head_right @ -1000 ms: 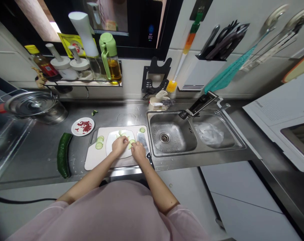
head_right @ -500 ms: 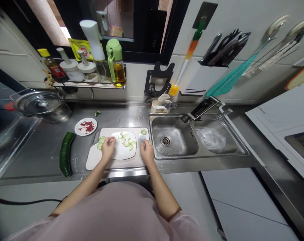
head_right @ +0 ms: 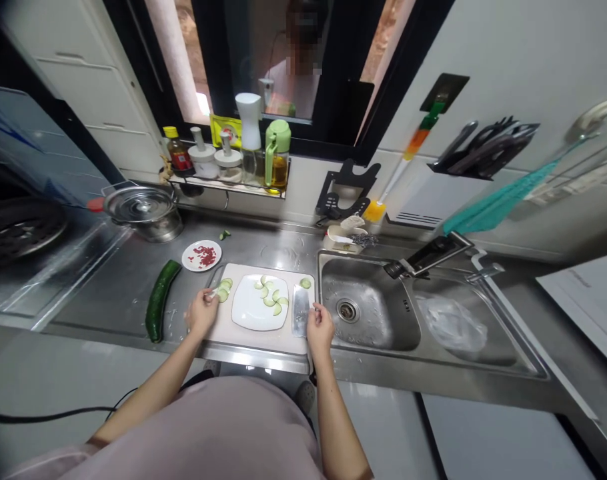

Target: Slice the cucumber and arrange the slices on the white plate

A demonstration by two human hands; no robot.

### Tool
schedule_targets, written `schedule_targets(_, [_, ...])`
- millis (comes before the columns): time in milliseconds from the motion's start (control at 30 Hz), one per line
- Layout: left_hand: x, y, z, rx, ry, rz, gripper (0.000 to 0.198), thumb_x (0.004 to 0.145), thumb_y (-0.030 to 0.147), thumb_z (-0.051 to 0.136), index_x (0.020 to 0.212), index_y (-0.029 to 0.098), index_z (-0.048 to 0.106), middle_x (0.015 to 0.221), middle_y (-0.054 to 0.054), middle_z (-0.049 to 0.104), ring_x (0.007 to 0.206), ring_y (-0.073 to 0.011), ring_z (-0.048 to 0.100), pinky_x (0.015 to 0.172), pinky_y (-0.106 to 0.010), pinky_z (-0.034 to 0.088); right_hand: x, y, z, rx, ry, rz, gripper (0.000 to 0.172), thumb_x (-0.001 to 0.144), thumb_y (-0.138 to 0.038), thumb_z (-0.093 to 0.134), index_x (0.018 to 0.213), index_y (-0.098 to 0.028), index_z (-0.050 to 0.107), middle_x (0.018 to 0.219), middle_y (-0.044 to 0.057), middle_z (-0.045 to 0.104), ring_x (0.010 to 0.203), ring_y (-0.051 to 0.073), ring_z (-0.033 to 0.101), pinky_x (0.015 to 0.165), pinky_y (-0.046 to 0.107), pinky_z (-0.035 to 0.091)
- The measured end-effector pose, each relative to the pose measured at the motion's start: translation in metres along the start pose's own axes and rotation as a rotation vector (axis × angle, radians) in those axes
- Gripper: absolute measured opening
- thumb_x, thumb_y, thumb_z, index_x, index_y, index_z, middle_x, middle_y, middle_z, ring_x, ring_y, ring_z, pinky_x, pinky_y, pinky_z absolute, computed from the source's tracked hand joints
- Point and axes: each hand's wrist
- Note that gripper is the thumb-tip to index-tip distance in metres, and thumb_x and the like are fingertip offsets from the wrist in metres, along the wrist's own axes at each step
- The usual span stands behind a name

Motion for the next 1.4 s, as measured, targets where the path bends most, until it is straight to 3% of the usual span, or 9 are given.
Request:
schedule_targets(133, [0.005, -0.002, -0.004, 0.126, -0.025, 0.0, 0.034, 0.081, 0.042, 0.057, 0.109, 0.023, 0.062, 0.103, -0.01, 0.068, 0.104, -0.0337, 0.058, 0.093, -0.052, 0.033, -0.003, -0.009, 0.001, 0.013, 0.004, -0.009, 0.046, 0.076, -0.045, 0.05, 0.097, -0.01, 0.07, 0.066, 0.004, 0.058, 0.059, 0.015, 0.047, 0.06, 0.028, 0.041])
schedule_targets(567, [0.008, 0.002, 0.003, 0.24, -0.045, 0.02, 0.032, 0.076, 0.042, 0.06, 0.103, 0.025, 0.065, 0.11, -0.011, 0.065, 0.107, -0.0344, 0.055, 0.094, -0.049, 0.031, -0.008, -0.014, -0.004, 0.014, -0.003, 0.003, 0.05, 0.074, -0.049, 0.051, 0.094, -0.009, 0.071, 0.059, 0.002, 0.055, 0.054, 0.015, 0.047, 0.056, 0.028, 0.04])
schedule_targets(733, [0.005, 0.007, 0.002, 0.099, -0.029, 0.037, 0.022, 0.078, 0.033, 0.059, 0.097, 0.023, 0.066, 0.101, -0.009, 0.07, 0.104, -0.0303, 0.057, 0.093, -0.047, 0.031, -0.013, -0.015, 0.0, 0.007, -0.038, -0.021, 0.047, 0.075, -0.048, 0.051, 0.095, -0.01, 0.071, 0.068, 0.006, 0.063, 0.058, 0.017, 0.051, 0.059, 0.028, 0.042])
schedule_targets(867, [0.007, 0.02, -0.003, -0.195, -0.064, -0.006, 0.02, 0.075, 0.035, 0.063, 0.089, 0.021, 0.067, 0.084, -0.005, 0.071, 0.09, -0.0244, 0.062, 0.087, -0.041, 0.037, -0.008, -0.025, 0.005, 0.012, -0.075, -0.045, 0.045, 0.076, -0.047, 0.051, 0.095, -0.011, 0.07, 0.072, 0.008, 0.066, 0.062, 0.019, 0.055, 0.061, 0.03, 0.045])
schedule_targets(967, [0.01, 0.042, -0.011, -0.569, -0.174, -0.026, 0.029, 0.063, 0.038, 0.071, 0.083, 0.018, 0.067, 0.075, -0.005, 0.069, 0.075, -0.0194, 0.063, 0.075, -0.032, 0.043, 0.002, -0.047, 0.011, 0.023, -0.116, -0.106, 0.042, 0.078, -0.045, 0.051, 0.094, -0.013, 0.07, 0.081, 0.01, 0.069, 0.069, 0.02, 0.059, 0.066, 0.031, 0.046])
schedule_targets(1067, [0.008, 0.07, -0.024, -0.845, -0.33, -0.012, 0.035, 0.052, 0.037, 0.077, 0.078, 0.015, 0.068, 0.068, -0.004, 0.067, 0.064, -0.0158, 0.06, 0.065, -0.027, 0.044, 0.013, -0.085, 0.019, 0.082, -0.205, -0.202, 0.034, 0.079, -0.042, 0.051, 0.089, -0.016, 0.07, 0.085, 0.01, 0.071, 0.073, 0.02, 0.061, 0.069, 0.031, 0.047])
schedule_targets(1267, [-0.007, 0.116, -0.051, -0.959, -0.516, 0.143, 0.034, 0.053, 0.036, 0.081, 0.077, 0.014, 0.07, 0.076, -0.005, 0.07, 0.071, -0.0153, 0.063, 0.071, -0.027, 0.048, 0.023, -0.164, 0.031, 0.187, -0.369, -0.38, 0.024, 0.082, -0.035, 0.055, 0.089, -0.018, 0.07, 0.083, 0.006, 0.07, 0.071, 0.016, 0.059, 0.068, 0.028, 0.047])
schedule_targets(1400, [-0.014, 0.132, -0.06, -0.962, -0.569, 0.215, 0.035, 0.055, 0.035, 0.082, 0.08, 0.014, 0.069, 0.075, -0.004, 0.069, 0.07, -0.0144, 0.062, 0.071, -0.027, 0.049, 0.028, -0.186, 0.037, 0.237, -0.443, -0.405, 0.018, 0.081, -0.033, 0.058, 0.086, -0.02, 0.069, 0.084, 0.004, 0.069, 0.072, 0.015, 0.058, 0.068, 0.028, 0.046])
Point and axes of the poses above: each hand's wrist, its own x-axis towards the middle knuckle, its own z-axis out of the palm, y = z × x
